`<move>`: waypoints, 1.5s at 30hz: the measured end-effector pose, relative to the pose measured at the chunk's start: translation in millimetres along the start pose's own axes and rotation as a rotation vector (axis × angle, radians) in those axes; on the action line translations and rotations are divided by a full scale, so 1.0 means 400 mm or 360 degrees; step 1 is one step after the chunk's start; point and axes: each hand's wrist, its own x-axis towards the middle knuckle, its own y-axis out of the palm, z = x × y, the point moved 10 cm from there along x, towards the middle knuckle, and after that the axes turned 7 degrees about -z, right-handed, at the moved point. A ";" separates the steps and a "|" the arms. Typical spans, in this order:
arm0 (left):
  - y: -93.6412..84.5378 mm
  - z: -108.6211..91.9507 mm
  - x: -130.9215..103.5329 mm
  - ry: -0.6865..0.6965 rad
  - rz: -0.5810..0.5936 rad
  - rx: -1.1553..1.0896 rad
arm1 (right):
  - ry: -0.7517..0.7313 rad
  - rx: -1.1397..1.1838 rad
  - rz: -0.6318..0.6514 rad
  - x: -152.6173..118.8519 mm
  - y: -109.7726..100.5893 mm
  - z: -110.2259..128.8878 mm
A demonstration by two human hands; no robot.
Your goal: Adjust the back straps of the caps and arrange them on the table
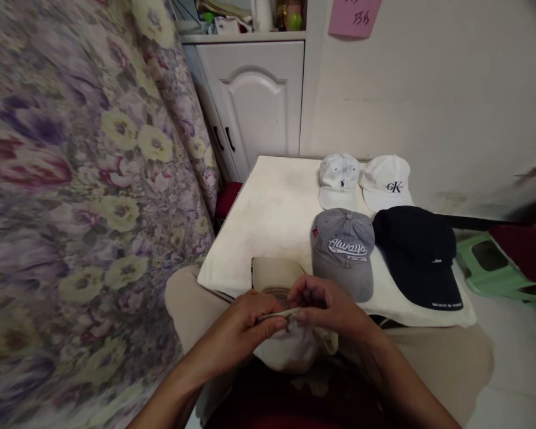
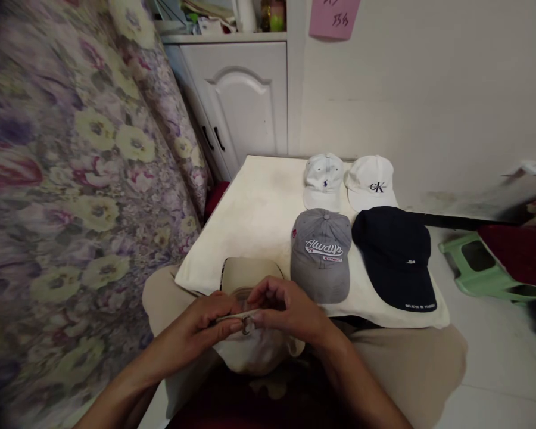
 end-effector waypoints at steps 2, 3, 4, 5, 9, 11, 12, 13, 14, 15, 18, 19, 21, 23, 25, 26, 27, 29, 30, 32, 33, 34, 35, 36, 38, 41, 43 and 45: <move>-0.001 0.006 0.002 -0.0023 -0.0025 -0.0049 | -0.0001 0.0033 0.0029 -0.002 0.002 -0.003; -0.003 0.007 0.003 -0.0027 -0.0042 -0.0055 | -0.0011 0.0020 0.0025 -0.002 0.002 -0.004; -0.004 0.008 0.003 -0.0030 -0.0049 -0.0058 | -0.0020 0.0001 0.0012 -0.002 0.002 -0.005; -0.004 0.009 0.004 -0.0034 -0.0049 -0.0058 | -0.0027 -0.0016 -0.0005 -0.001 0.004 -0.007; 0.003 0.009 0.003 -0.0057 -0.0015 -0.0043 | -0.0028 -0.0069 -0.0028 0.002 0.018 -0.014; 0.005 0.010 0.002 -0.0054 -0.0008 -0.0029 | -0.0020 -0.0107 -0.0037 0.004 0.022 -0.019; 0.006 0.009 0.002 -0.0046 -0.0004 -0.0025 | -0.0018 -0.0133 -0.0048 0.004 0.022 -0.021; 0.007 0.009 0.002 -0.0033 -0.0002 -0.0020 | -0.0020 -0.0163 -0.0062 0.004 0.020 -0.022; 0.007 0.009 0.002 -0.0022 -0.0003 -0.0013 | -0.0025 -0.0197 -0.0077 0.004 0.018 -0.022; 0.006 0.010 0.003 -0.0014 -0.0005 -0.0005 | -0.0031 -0.0225 -0.0087 0.004 0.016 -0.021; 0.003 0.016 0.001 -0.0022 0.0007 0.0014 | -0.0018 -0.0223 -0.0076 0.002 0.018 -0.017; 0.002 0.018 0.000 -0.0026 0.0014 0.0024 | -0.0015 -0.0208 -0.0067 0.001 0.020 -0.013; 0.000 0.018 -0.003 -0.0020 0.0032 0.0049 | -0.0015 -0.0180 -0.0056 -0.001 0.023 -0.006; 0.000 0.019 -0.006 -0.0014 0.0053 0.0055 | -0.0028 -0.0176 -0.0059 -0.003 0.022 0.001; 0.000 0.023 -0.006 -0.0042 0.0061 0.0006 | -0.0033 -0.0187 -0.0072 -0.004 0.017 0.002; 0.000 0.027 -0.006 -0.0066 0.0058 -0.0043 | -0.0030 -0.0190 -0.0075 -0.005 0.014 0.000; 0.000 0.031 -0.005 -0.0095 0.0057 -0.0098 | -0.0022 -0.0192 -0.0074 -0.005 0.012 -0.003; 0.004 0.040 -0.005 -0.0150 0.0081 -0.0216 | 0.0004 -0.0180 -0.0068 -0.006 0.009 -0.012; 0.007 0.043 -0.005 -0.0173 0.0106 -0.0272 | 0.0018 -0.0166 -0.0062 -0.007 0.009 -0.015; 0.012 0.046 -0.006 -0.0202 0.0147 -0.0363 | 0.0024 -0.0139 -0.0062 -0.006 0.009 -0.018; 0.012 0.046 -0.005 -0.0210 0.0160 -0.0397 | 0.0016 -0.0129 -0.0063 -0.006 0.010 -0.017; 0.012 0.045 -0.005 -0.0215 0.0167 -0.0422 | 0.0001 -0.0122 -0.0062 -0.005 0.012 -0.015; 0.012 0.045 -0.005 -0.0220 0.0170 -0.0439 | -0.0011 -0.0119 -0.0059 -0.004 0.013 -0.013; 0.012 0.044 -0.005 -0.0228 0.0175 -0.0448 | -0.0019 -0.0116 -0.0054 -0.003 0.015 -0.013; 0.014 0.043 -0.005 -0.0245 0.0190 -0.0456 | -0.0018 -0.0125 -0.0042 -0.001 0.019 -0.015; 0.020 0.037 -0.005 -0.0237 0.0204 -0.0463 | -0.0034 -0.0170 -0.0056 -0.002 0.019 -0.015; 0.022 0.035 -0.003 -0.0239 0.0198 -0.0460 | -0.0059 -0.0204 -0.0073 -0.003 0.016 -0.010; 0.021 0.037 -0.001 -0.0248 0.0186 -0.0458 | -0.0050 -0.0202 -0.0060 -0.007 0.013 -0.007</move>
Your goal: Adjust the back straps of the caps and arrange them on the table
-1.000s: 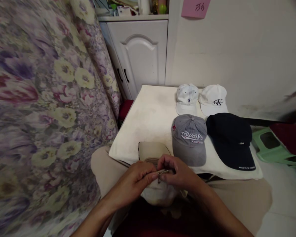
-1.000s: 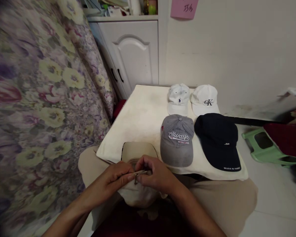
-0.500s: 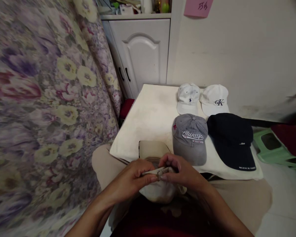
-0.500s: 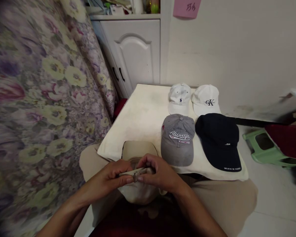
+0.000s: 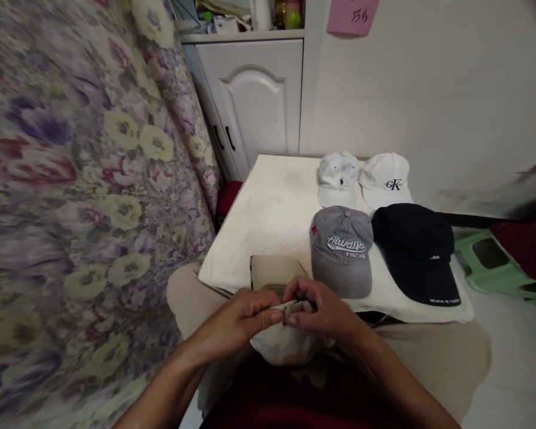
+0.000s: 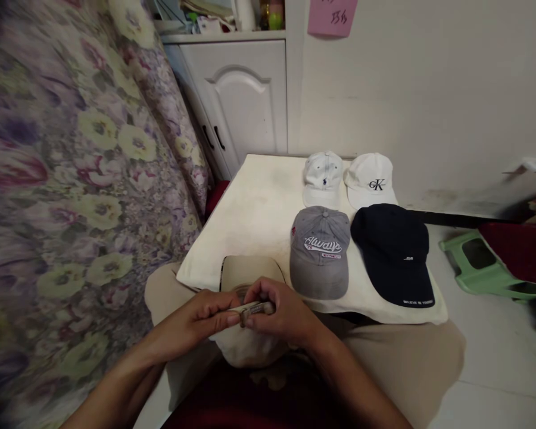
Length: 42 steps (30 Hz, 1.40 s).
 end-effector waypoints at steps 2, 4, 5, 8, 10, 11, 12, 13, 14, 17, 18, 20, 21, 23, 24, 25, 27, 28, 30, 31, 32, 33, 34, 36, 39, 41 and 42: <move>-0.005 0.002 0.002 -0.0005 -0.0011 -0.0023 | 0.0042 0.0046 0.0022 -0.004 -0.008 -0.002; -0.010 0.006 0.004 -0.0024 -0.0003 -0.0076 | 0.0103 0.0122 0.0038 -0.009 -0.021 -0.008; -0.013 0.010 0.004 -0.0044 0.0005 -0.0102 | 0.0126 0.0165 0.0033 -0.010 -0.030 -0.011; -0.019 0.017 0.006 -0.0081 0.0022 -0.0094 | 0.0155 0.0310 -0.0012 -0.012 -0.051 -0.020; -0.017 0.011 0.009 -0.0054 0.0038 -0.0028 | 0.0150 0.0388 -0.0041 -0.009 -0.056 -0.022; -0.012 0.005 0.011 -0.0031 0.0058 -0.0001 | 0.0147 0.0415 -0.0047 -0.007 -0.055 -0.023; -0.004 0.000 0.012 -0.0010 0.0083 0.0009 | 0.0144 0.0430 -0.0046 -0.005 -0.052 -0.022; 0.004 -0.005 0.014 0.0005 0.0104 0.0001 | 0.0141 0.0438 -0.0043 -0.003 -0.049 -0.021; 0.010 -0.009 0.016 0.0011 0.0118 -0.0024 | 0.0137 0.0442 -0.0039 -0.002 -0.047 -0.018; 0.018 -0.011 0.021 -0.0024 0.0112 -0.0143 | 0.0152 0.0398 0.0019 -0.002 -0.038 -0.013; 0.016 -0.011 0.022 -0.0040 0.0102 -0.0180 | 0.0163 0.0369 0.0049 -0.003 -0.036 -0.013; 0.007 -0.012 0.021 -0.0065 0.0080 -0.0228 | 0.0178 0.0318 0.0085 -0.005 -0.039 -0.016; 0.001 -0.014 0.020 -0.0073 0.0071 -0.0240 | 0.0179 0.0307 0.0081 -0.004 -0.044 -0.017; -0.018 -0.019 0.017 -0.0086 0.0043 -0.0252 | 0.0176 0.0330 0.0021 0.000 -0.064 -0.019; -0.030 -0.023 0.014 -0.0090 0.0024 -0.0259 | 0.0177 0.0364 -0.0009 0.003 -0.074 -0.019; -0.042 -0.026 0.012 -0.0097 0.0003 -0.0271 | 0.0176 0.0407 -0.0022 0.006 -0.082 -0.018; -0.069 -0.029 0.005 -0.0125 -0.0054 -0.0326 | 0.0161 0.0475 -0.0006 0.013 -0.091 -0.008; -0.083 -0.028 0.001 -0.0147 -0.0089 -0.0374 | 0.0146 0.0491 0.0025 0.015 -0.091 0.000; -0.109 -0.025 -0.007 -0.0199 -0.0160 -0.0516 | 0.0144 0.0488 0.0145 0.017 -0.082 0.015; -0.119 -0.022 -0.010 -0.0226 -0.0190 -0.0603 | 0.0165 0.0475 0.0226 0.016 -0.073 0.019; -0.127 -0.019 -0.013 -0.0247 -0.0207 -0.0687 | 0.0194 0.0463 0.0313 0.013 -0.063 0.021; -0.131 -0.017 -0.014 -0.0266 -0.0214 -0.0762 | 0.0221 0.0460 0.0396 0.010 -0.052 0.023; -0.134 -0.015 -0.015 -0.0284 -0.0213 -0.0822 | 0.0238 0.0464 0.0460 0.008 -0.044 0.025; -0.135 -0.014 -0.015 -0.0301 -0.0197 -0.0908 | 0.0223 0.0527 0.0499 0.011 -0.039 0.033; -0.134 -0.019 -0.010 -0.0289 -0.0144 -0.1008 | 0.0178 0.0695 0.0479 0.027 -0.041 0.048; -0.138 -0.025 -0.002 -0.0244 -0.0106 -0.1062 | 0.0147 0.0757 0.0479 0.042 -0.038 0.058; -0.140 -0.027 0.003 -0.0217 -0.0085 -0.1078 | 0.0123 0.0767 0.0483 0.050 -0.037 0.065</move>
